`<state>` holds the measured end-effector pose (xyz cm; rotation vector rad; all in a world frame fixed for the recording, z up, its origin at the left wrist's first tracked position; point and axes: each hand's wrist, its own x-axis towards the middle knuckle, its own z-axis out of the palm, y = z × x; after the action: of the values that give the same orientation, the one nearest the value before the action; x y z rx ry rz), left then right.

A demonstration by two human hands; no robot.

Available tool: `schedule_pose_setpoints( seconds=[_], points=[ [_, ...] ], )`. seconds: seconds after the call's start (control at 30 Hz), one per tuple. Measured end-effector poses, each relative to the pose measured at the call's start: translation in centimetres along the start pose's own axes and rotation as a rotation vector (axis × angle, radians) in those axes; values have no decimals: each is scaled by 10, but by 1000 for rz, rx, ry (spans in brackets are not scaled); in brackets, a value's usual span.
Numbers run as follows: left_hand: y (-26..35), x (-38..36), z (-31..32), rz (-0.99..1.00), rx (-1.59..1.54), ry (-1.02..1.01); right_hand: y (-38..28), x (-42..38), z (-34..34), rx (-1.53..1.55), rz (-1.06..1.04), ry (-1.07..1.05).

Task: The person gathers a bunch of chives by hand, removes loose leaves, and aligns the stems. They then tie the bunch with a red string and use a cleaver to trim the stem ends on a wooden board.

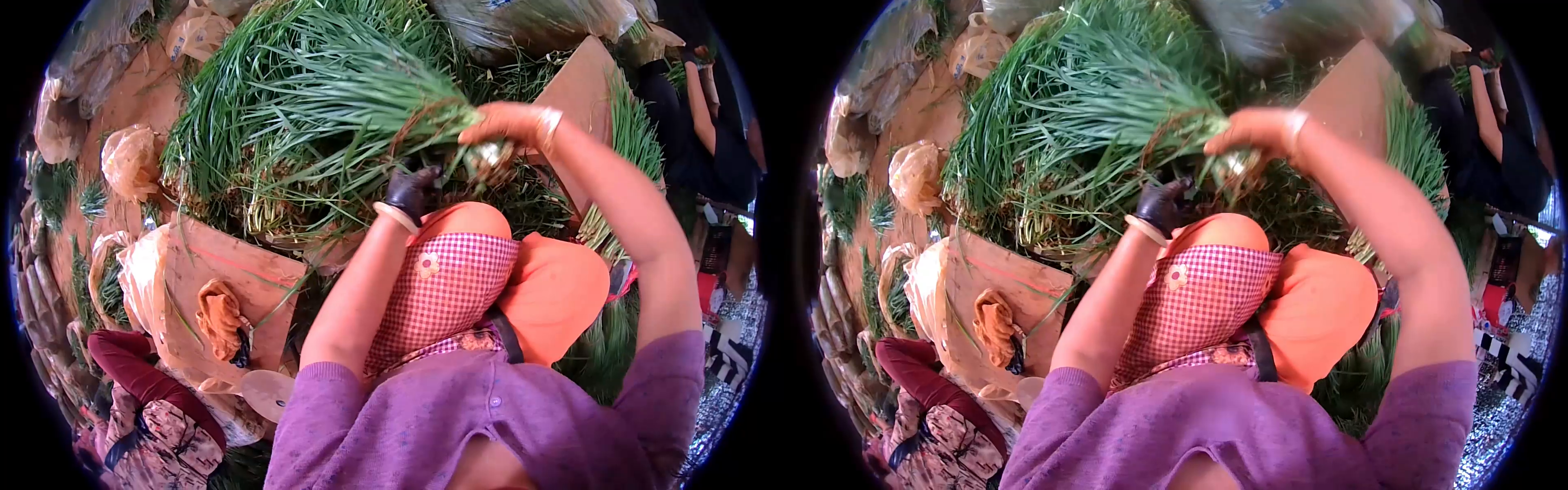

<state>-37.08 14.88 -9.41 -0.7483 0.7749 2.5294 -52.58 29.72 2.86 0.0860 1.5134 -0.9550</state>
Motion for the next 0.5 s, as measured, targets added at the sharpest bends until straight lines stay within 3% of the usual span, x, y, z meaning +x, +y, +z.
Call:
schedule_pose_setpoints(
  seconds=[0.03,0.07,0.13,0.17,0.2,0.23,0.27,0.3,0.33,0.37,0.4,0.43,0.5],
  points=[
    [1,7,-9,98,-105,-123,-14,-6,-19,-99,-7,28],
    [12,6,-20,-13,51,-39,-29,-11,-38,-166,-13,11],
    [23,11,-44,-76,117,-126,-60,-36,-38,-147,-84,111],
    [39,13,-42,-125,320,-198,-68,-37,-46,-219,-50,146],
    [47,29,-40,-121,319,-197,-78,-37,-52,-293,-17,181],
    [61,53,-37,69,830,-217,-100,-47,-29,-368,5,287],
    [75,60,-28,266,1346,-225,-105,-41,-31,-347,-34,210],
    [79,56,-26,228,1311,-272,-103,-38,-31,-384,-25,219],
    [65,149,-70,300,1046,-460,-114,-38,-29,-438,-28,238],
    [99,134,-52,235,1512,-179,-121,-42,-33,-471,-20,197],
    [113,106,-36,240,1774,-137,-124,-50,-36,-471,-21,196],
    [129,129,-64,124,1258,47,-132,-62,-43,-554,-31,199],
    [163,112,-38,-645,2684,-121,-145,-71,-46,-611,-8,149]
  ],
)
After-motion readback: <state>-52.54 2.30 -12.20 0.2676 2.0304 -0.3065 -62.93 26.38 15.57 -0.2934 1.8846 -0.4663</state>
